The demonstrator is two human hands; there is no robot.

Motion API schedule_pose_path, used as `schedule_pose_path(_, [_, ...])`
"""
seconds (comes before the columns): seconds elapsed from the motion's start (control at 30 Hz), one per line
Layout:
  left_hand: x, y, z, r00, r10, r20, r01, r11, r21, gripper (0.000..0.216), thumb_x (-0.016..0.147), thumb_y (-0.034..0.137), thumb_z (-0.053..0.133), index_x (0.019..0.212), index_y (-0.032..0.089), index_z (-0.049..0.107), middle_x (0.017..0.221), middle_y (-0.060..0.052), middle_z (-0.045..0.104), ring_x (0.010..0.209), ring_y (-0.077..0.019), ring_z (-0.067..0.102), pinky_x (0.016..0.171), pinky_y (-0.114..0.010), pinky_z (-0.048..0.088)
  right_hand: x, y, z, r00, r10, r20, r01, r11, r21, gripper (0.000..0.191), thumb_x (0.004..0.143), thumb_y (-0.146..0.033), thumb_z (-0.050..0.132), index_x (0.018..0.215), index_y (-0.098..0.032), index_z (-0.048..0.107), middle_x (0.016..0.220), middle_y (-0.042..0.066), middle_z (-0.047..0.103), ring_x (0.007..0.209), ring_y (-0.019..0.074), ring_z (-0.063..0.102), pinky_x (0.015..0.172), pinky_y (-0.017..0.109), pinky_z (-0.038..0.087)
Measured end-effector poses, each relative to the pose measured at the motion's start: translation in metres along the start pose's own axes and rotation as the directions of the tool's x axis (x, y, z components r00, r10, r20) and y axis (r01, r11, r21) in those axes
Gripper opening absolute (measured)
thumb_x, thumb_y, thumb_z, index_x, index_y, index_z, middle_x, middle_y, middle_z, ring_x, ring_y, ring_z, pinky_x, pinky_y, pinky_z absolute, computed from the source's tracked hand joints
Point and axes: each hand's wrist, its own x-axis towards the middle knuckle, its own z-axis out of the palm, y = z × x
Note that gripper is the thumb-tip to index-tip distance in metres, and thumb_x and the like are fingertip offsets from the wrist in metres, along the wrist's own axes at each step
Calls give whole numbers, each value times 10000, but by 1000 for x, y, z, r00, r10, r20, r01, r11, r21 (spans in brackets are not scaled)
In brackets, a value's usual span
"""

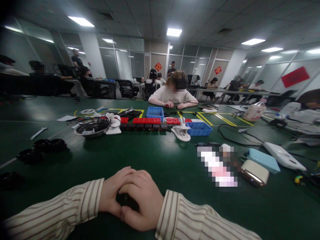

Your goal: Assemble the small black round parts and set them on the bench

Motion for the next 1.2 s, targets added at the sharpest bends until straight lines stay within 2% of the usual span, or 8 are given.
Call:
schedule_pose_path(0.2, [-4, 17, 6, 986, -83, -145, 107, 980, 169, 662, 510, 611, 644, 970, 161, 490, 995, -98, 534, 970, -293, 492, 1010, -600, 63, -3, -2, 7, 953, 289, -90, -302, 934, -190, 468, 754, -625, 413, 809, -166, 489, 806, 53, 517, 743, 194, 450, 703, 356, 351])
schedule_pose_path(0.33, [-5, 23, 9, 981, -128, -144, 154, 969, 192, 550, 468, 520, 714, 855, 179, 522, 927, -67, 540, 913, -271, 506, 1016, -584, 91, -3, -1, 10, 940, 342, 12, -324, 901, -290, 350, 678, -499, 594, 756, -176, 485, 784, 26, 502, 742, 184, 438, 696, 338, 340])
schedule_pose_path(0.53, [-1, 15, 5, 994, -110, -12, 110, 991, 72, 430, 497, 342, 732, 868, 198, 571, 895, -19, 520, 882, -224, 517, 1026, -535, 150, -3, -2, 4, 977, 205, 67, -190, 966, -174, 171, 662, -254, 516, 815, -178, 525, 837, 50, 546, 792, 191, 452, 714, 337, 358])
schedule_pose_path(0.73, [2, 6, 2, 995, -62, 76, 62, 998, 4, 425, 457, 351, 717, 836, 225, 573, 889, 0, 503, 884, -231, 508, 1010, -531, 188, 1, -3, 3, 992, 14, 126, -3, 996, -86, 208, 604, -169, 390, 766, -196, 518, 793, 27, 597, 792, 178, 482, 734, 339, 364])
schedule_pose_path(0.87, [2, 10, 2, 997, -42, 64, 39, 998, 47, 558, 455, 329, 704, 979, 240, 535, 950, -20, 519, 928, -250, 507, 1007, -557, 168, 5, -4, -1, 989, -38, 145, 46, 998, -53, 287, 636, -187, 354, 867, -187, 525, 849, 44, 605, 849, 187, 496, 776, 350, 369])
schedule_pose_path(1.0, [0, 14, 2, 997, -42, 63, 37, 997, 74, 779, 427, 347, 728, 1140, 241, 431, 1110, -68, 488, 1046, -295, 462, 1009, -589, 133, 3, -5, 0, 995, 86, 55, -82, 994, -78, 310, 699, -300, 395, 951, -161, 512, 943, 86, 551, 877, 218, 474, 789, 387, 368])
schedule_pose_path(1.1, [-1, 14, 2, 999, -52, 16, 51, 997, 58, 744, 496, 394, 719, 1151, 221, 410, 1118, -81, 486, 1054, -294, 459, 1000, -609, 133, -1, -5, 5, 976, 218, -18, -218, 967, -132, 337, 746, -433, 438, 925, -158, 518, 927, 88, 538, 847, 228, 462, 776, 406, 361])
schedule_pose_path(1.2, [-2, 12, 3, 998, -51, -22, 53, 996, 67, 650, 494, 387, 720, 1066, 199, 476, 1031, -67, 521, 995, -272, 497, 1008, -591, 153, -2, -6, 9, 948, 319, -8, -313, 927, -207, 244, 766, -387, 456, 835, -163, 523, 860, 77, 537, 802, 222, 454, 747, 407, 359])
